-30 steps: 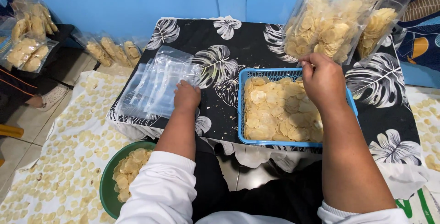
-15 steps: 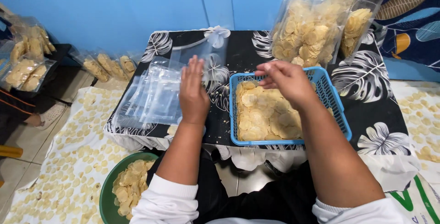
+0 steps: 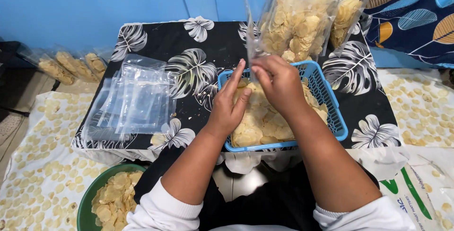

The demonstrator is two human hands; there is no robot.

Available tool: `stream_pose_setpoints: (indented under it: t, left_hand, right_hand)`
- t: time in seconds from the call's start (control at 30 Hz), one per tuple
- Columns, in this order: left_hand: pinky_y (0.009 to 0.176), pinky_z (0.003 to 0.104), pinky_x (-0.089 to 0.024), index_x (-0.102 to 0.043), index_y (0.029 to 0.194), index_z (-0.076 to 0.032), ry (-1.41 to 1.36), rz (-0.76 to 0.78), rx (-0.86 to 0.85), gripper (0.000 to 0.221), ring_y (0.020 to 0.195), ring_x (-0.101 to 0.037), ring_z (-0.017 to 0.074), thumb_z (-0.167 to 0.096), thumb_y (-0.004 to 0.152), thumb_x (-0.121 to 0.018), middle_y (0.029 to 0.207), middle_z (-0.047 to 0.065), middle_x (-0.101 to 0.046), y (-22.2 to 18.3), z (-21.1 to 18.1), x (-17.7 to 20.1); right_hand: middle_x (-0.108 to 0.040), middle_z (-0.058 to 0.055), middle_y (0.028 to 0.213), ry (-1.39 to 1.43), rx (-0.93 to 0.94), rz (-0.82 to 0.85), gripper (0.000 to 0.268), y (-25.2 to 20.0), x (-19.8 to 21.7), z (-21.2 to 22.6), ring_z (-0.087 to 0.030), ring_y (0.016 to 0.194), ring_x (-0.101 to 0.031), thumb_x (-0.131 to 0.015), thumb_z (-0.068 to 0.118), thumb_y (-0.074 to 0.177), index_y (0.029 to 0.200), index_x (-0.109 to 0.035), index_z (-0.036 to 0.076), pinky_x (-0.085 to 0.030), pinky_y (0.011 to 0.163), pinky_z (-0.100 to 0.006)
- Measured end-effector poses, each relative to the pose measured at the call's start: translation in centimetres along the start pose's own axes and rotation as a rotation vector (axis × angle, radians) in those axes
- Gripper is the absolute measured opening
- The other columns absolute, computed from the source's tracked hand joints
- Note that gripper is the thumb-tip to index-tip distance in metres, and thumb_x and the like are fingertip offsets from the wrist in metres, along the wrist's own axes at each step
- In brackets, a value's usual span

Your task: Packaging chips from a basket into plastic bags

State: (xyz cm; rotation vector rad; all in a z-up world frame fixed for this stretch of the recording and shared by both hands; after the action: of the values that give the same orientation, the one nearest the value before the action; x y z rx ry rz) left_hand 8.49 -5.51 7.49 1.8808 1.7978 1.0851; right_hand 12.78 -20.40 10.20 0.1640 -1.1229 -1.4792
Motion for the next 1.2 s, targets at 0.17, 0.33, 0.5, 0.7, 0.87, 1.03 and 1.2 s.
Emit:
stream_pose_setpoints:
  t: [0.17,0.33,0.5,0.7,0.87,1.03,1.2]
  left_hand:
    - [0.106,0.049,-0.05,-0.033,0.156,0.002,-0.305,-0.142,0.196,0.073,0.133,-0.044,0.0507,-0.009,0.096,-0.072,0.152,0.035,-0.041,-0.1,1.0,0.7]
    - [0.102,0.041,-0.054,-0.045,0.15,0.001,-0.442,-0.254,0.314,0.06,0.127,-0.052,0.0412,-0.003,0.096,-0.07,0.143,0.031,-0.053,-0.9,3.1,2.0]
    - [0.102,0.035,-0.056,-0.048,0.149,-0.002,-0.552,-0.248,0.333,0.065,0.127,-0.055,0.0329,0.002,0.091,-0.075,0.141,0.026,-0.056,-0.9,3.4,2.4]
    - [0.101,0.034,-0.057,-0.052,0.146,-0.001,-0.583,-0.214,0.338,0.054,0.125,-0.059,0.0299,-0.002,0.095,-0.071,0.138,0.026,-0.059,-1.6,5.9,2.6]
    - [0.095,0.037,-0.061,-0.051,0.145,0.001,-0.578,-0.221,0.34,0.049,0.12,-0.063,0.0319,-0.002,0.099,-0.065,0.136,0.027,-0.06,-1.0,4.4,2.8]
    - [0.096,0.038,-0.061,-0.048,0.147,0.001,-0.622,-0.213,0.337,0.06,0.119,-0.064,0.0319,0.003,0.092,-0.072,0.138,0.027,-0.059,-0.8,4.4,2.8]
    - [0.092,0.039,-0.062,-0.055,0.143,0.0,-0.677,-0.257,0.429,0.041,0.114,-0.068,0.0283,-0.017,0.106,-0.058,0.132,0.023,-0.065,-1.8,7.6,3.0]
  right_hand:
    - [-0.066,-0.013,0.126,0.144,0.029,0.241,0.017,0.1,-1.3,4.7,-0.033,0.103,-0.071,-0.071,0.003,0.091,0.108,-0.069,0.004,-0.063,0.076,-0.035]
    - [-0.053,-0.021,0.143,0.211,0.035,0.384,0.055,-0.3,-1.9,6.0,-0.04,0.111,-0.067,-0.074,-0.003,0.084,0.137,-0.061,0.004,-0.062,0.086,-0.042]
    - [-0.045,-0.026,0.151,0.116,0.131,0.412,0.071,-0.5,-2.1,7.2,-0.043,0.1,-0.069,-0.08,0.01,0.084,0.148,-0.051,0.002,-0.061,0.083,-0.053]
    - [-0.051,-0.024,0.148,0.25,0.015,0.391,0.059,-0.4,-2.2,6.2,-0.037,0.106,-0.072,-0.076,0.008,0.089,0.145,-0.056,0.003,-0.061,0.089,-0.048]
    - [-0.051,-0.018,0.149,0.097,0.075,0.356,0.067,-0.7,-2.3,5.9,-0.034,0.106,-0.072,-0.083,0.019,0.085,0.145,-0.057,0.007,-0.061,0.087,-0.045]
    - [-0.044,-0.018,0.155,-0.207,0.127,0.41,0.078,-1.3,-3.0,6.1,-0.041,0.117,-0.066,-0.081,0.029,0.085,0.153,-0.048,0.008,-0.061,0.083,-0.054]
    - [-0.037,-0.024,0.159,-0.22,0.171,0.406,0.083,-1.4,-3.6,6.2,-0.048,0.126,-0.059,-0.081,0.035,0.088,0.155,-0.043,0.003,-0.054,0.095,-0.058]
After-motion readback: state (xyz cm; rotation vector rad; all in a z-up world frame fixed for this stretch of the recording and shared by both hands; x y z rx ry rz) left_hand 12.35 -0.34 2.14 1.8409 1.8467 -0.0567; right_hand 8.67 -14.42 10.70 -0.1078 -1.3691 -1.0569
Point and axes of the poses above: each hand's wrist, its own y-axis towards the middle knuckle, its own x-axis out of the back of the hand, z = x × y, the point moved 7 cm from there along y, towards the middle knuckle
